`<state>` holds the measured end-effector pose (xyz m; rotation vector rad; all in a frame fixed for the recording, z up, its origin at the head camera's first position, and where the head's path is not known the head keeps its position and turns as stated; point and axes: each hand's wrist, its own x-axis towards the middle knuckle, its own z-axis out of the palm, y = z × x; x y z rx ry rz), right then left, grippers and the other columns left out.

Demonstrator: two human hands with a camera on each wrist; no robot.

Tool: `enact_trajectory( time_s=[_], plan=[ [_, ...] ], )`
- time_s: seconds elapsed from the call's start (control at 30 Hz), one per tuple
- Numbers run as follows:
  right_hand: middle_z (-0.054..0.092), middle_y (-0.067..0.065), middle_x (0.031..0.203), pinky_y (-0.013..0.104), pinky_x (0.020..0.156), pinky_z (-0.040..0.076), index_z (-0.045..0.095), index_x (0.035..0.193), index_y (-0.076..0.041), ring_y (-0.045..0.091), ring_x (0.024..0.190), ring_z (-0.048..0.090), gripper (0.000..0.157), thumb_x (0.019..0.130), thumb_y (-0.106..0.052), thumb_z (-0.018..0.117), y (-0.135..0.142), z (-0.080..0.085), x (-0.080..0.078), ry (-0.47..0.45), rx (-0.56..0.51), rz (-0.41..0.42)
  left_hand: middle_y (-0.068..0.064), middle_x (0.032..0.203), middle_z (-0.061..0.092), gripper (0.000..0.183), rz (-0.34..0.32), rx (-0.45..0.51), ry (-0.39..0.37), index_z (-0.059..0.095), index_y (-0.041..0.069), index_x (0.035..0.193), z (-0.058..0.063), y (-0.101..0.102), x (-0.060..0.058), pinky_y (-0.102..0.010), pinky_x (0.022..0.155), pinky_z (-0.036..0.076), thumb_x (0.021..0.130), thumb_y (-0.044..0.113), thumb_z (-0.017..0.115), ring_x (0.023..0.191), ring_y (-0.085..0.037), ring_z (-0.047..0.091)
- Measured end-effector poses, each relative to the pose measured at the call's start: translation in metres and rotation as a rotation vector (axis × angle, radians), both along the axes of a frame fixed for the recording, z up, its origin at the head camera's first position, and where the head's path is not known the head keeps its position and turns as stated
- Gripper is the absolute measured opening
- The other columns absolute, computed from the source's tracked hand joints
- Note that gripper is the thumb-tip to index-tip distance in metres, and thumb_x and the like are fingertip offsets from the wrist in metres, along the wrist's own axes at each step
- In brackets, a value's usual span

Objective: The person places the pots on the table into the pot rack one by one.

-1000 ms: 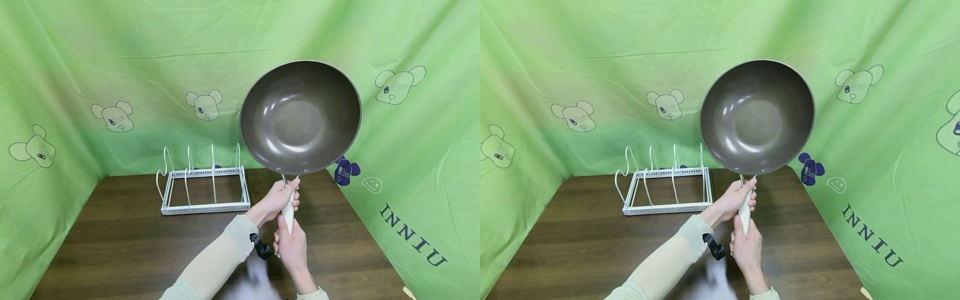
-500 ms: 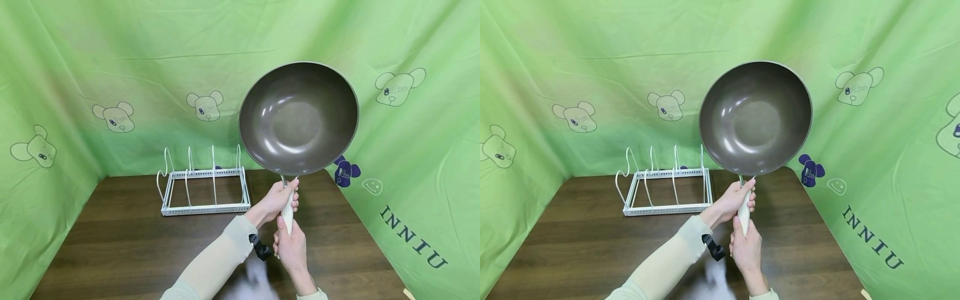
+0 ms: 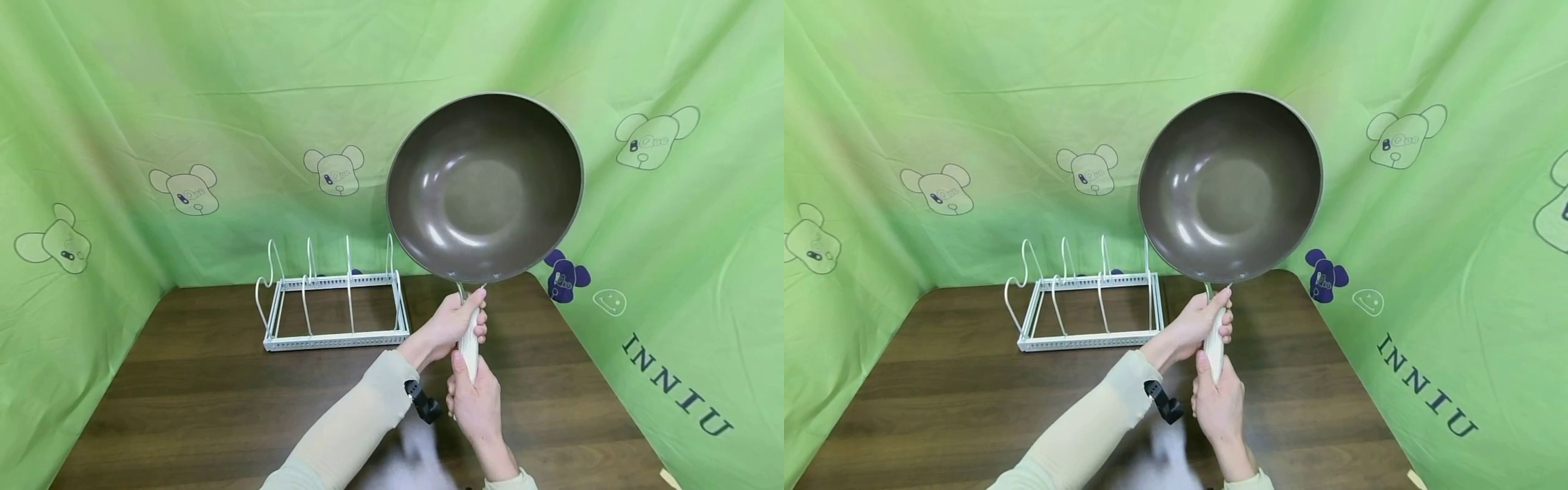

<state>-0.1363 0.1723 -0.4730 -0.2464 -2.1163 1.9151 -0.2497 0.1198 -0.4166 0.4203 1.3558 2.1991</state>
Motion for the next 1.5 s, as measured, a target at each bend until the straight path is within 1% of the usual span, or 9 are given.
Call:
enact_trajectory(
  time_s=[0.1,0.43,0.63,0.97,1.33,1.5],
  plan=[
    [0.047,0.002,0.055,0.030,0.029,0.040,0.046,0.092,-0.001,0.012,0.033,0.045,0.037,0.106,-0.034,0.052,0.000,0.000,-0.001,0.001,0.009,0.000,0.000,0.064,0.045,0.026,0.002,0.000,-0.001,0.051,0.012,0.089,0.000,-0.001,-0.001,-0.021,0.049,0.045,0.108,0.030,0.049,0.051,-0.008,0.045],
    [0.047,0.002,0.055,0.030,0.028,0.039,0.047,0.091,-0.001,0.012,0.032,0.045,0.038,0.105,-0.035,0.054,-0.001,0.002,0.000,0.009,0.016,-0.002,0.000,0.064,0.047,0.028,-0.010,0.014,0.030,0.052,0.012,0.090,-0.001,-0.004,-0.003,-0.021,0.050,0.047,0.108,0.033,0.049,0.052,-0.009,0.046],
    [0.048,0.003,0.055,0.029,0.029,0.039,0.048,0.092,-0.001,0.013,0.033,0.045,0.038,0.105,-0.036,0.055,-0.002,0.004,0.000,0.000,0.026,-0.003,0.000,0.064,0.047,0.029,-0.017,0.023,0.026,0.052,0.011,0.090,0.000,-0.006,-0.002,-0.021,0.050,0.047,0.108,0.034,0.049,0.052,-0.009,0.046],
    [0.048,0.002,0.055,0.029,0.029,0.040,0.049,0.093,-0.002,0.013,0.033,0.046,0.037,0.104,-0.036,0.057,-0.004,0.006,0.001,-0.014,0.044,-0.003,0.001,0.064,0.046,0.029,-0.010,0.042,0.009,0.052,0.012,0.088,-0.001,-0.008,-0.002,-0.021,0.050,0.045,0.108,0.033,0.048,0.052,-0.009,0.044],
    [0.049,0.001,0.054,0.027,0.031,0.041,0.050,0.093,-0.002,0.011,0.034,0.046,0.030,0.105,-0.028,0.056,-0.007,0.009,0.002,-0.053,0.112,-0.014,0.000,0.065,0.047,0.031,-0.017,0.054,0.006,0.052,0.011,0.089,-0.002,-0.014,-0.002,-0.022,0.052,0.046,0.106,0.036,0.050,0.053,-0.010,0.044],
    [0.050,0.002,0.054,0.028,0.031,0.041,0.051,0.092,-0.004,0.013,0.034,0.047,0.031,0.104,-0.032,0.057,-0.008,0.010,0.001,-0.036,0.138,-0.015,0.000,0.064,0.045,0.031,-0.009,0.067,0.000,0.051,0.011,0.088,-0.001,-0.016,-0.003,-0.023,0.052,0.045,0.106,0.035,0.051,0.053,-0.010,0.044]
  ],
)
